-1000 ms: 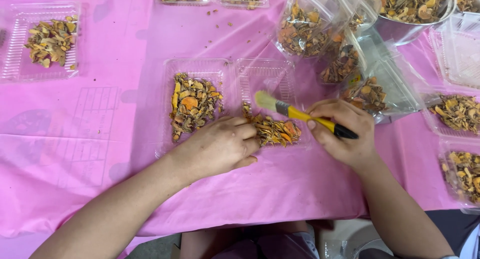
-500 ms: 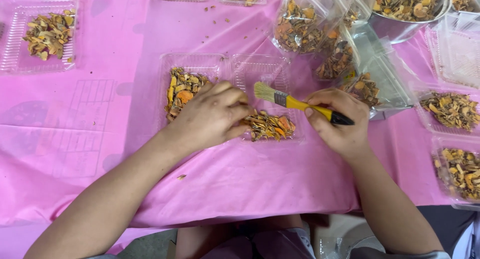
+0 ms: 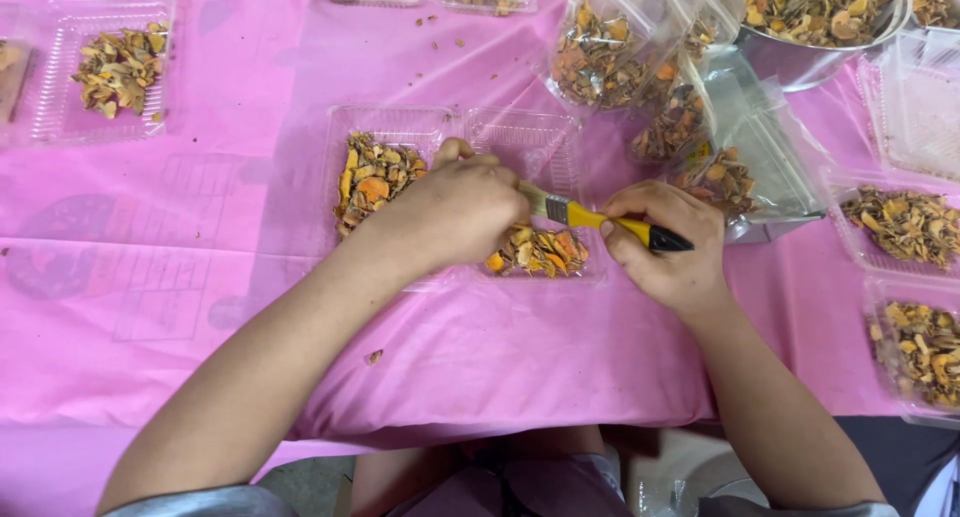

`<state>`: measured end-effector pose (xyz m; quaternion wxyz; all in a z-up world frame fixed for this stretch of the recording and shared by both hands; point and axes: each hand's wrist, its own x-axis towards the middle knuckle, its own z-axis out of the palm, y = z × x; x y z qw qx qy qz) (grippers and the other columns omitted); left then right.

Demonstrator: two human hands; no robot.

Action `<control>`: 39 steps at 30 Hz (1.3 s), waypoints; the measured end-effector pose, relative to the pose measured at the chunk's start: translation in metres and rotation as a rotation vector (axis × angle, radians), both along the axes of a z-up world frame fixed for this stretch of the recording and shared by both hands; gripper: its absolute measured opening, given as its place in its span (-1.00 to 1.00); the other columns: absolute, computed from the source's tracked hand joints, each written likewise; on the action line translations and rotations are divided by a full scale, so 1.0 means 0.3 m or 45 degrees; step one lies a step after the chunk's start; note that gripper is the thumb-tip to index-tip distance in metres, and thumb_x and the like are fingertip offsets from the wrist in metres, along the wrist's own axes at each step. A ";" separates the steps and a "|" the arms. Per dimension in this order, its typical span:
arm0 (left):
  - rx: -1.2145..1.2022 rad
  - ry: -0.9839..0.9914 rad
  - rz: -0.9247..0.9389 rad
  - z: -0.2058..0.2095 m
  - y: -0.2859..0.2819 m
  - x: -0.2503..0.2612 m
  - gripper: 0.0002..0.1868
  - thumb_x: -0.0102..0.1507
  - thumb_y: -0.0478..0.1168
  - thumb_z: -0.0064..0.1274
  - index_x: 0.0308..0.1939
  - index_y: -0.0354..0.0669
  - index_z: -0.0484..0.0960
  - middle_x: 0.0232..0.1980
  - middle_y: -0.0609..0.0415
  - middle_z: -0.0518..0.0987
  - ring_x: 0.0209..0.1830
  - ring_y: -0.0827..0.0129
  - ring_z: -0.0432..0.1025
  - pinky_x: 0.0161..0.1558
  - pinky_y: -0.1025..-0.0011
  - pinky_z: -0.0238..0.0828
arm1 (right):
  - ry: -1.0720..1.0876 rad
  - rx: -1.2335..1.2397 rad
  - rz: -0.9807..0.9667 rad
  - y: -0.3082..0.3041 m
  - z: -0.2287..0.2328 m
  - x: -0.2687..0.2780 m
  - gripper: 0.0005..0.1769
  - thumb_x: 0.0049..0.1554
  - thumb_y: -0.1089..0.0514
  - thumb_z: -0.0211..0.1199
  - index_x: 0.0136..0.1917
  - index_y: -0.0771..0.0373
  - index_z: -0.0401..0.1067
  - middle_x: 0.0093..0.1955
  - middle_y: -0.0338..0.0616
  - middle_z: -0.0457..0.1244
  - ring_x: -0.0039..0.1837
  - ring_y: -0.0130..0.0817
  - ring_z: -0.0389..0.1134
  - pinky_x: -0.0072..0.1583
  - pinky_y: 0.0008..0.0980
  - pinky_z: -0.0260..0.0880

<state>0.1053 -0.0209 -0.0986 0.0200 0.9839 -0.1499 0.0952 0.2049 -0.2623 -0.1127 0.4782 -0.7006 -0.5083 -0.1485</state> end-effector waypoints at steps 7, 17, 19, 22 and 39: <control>-0.509 0.240 0.126 0.136 -0.001 -0.017 -0.81 0.26 -0.21 0.05 -0.17 0.01 0.78 -0.29 0.07 0.70 -0.06 0.08 0.55 0.16 -0.02 0.18 | -0.037 0.157 0.050 -0.024 0.020 0.030 -0.91 0.10 0.31 0.44 -0.14 0.34 0.54 -0.19 -0.01 0.38 -0.21 -0.25 0.36 -0.10 -0.31 0.38; -1.097 0.135 0.067 0.028 0.037 -0.045 -0.83 0.27 -0.29 0.07 -0.17 -0.17 0.77 -0.33 -0.08 0.69 -0.20 0.02 0.60 -0.02 0.11 0.47 | 0.183 0.321 0.169 -0.018 0.066 -0.023 -0.79 0.37 0.27 0.04 0.16 0.51 0.23 -0.11 0.19 0.39 -0.24 -0.34 0.39 -0.20 -0.49 0.41; -1.097 0.145 0.083 0.019 0.029 -0.037 -0.83 0.27 -0.27 0.08 -0.16 -0.14 0.78 -0.32 -0.07 0.70 -0.20 0.02 0.60 -0.03 0.11 0.48 | 0.186 0.384 0.192 -0.035 0.101 -0.034 -0.79 0.40 0.24 -0.01 0.19 0.47 0.17 -0.14 0.14 0.37 -0.24 -0.42 0.36 -0.22 -0.60 0.35; -1.061 0.256 0.160 0.029 0.016 -0.045 -0.77 0.26 -0.27 0.01 -0.52 -0.04 0.50 -0.57 0.31 0.39 -0.50 0.56 0.25 -0.29 0.46 0.19 | 0.053 0.405 0.124 -0.043 0.164 -0.093 -0.82 0.42 0.23 0.02 0.18 0.41 0.18 -0.20 0.11 0.31 -0.13 -0.09 0.51 -0.24 -0.39 0.48; -1.919 -0.181 0.021 -0.023 0.014 -0.009 -0.79 0.29 -0.36 0.11 -0.01 -0.11 0.71 -0.04 0.12 0.73 -0.04 0.46 0.59 0.08 0.51 0.56 | -0.293 0.263 -0.146 0.049 0.181 -0.316 -0.35 0.41 -0.08 -0.18 -0.17 0.39 0.56 -0.24 0.01 0.42 -0.28 -0.25 0.46 -0.27 -0.38 0.35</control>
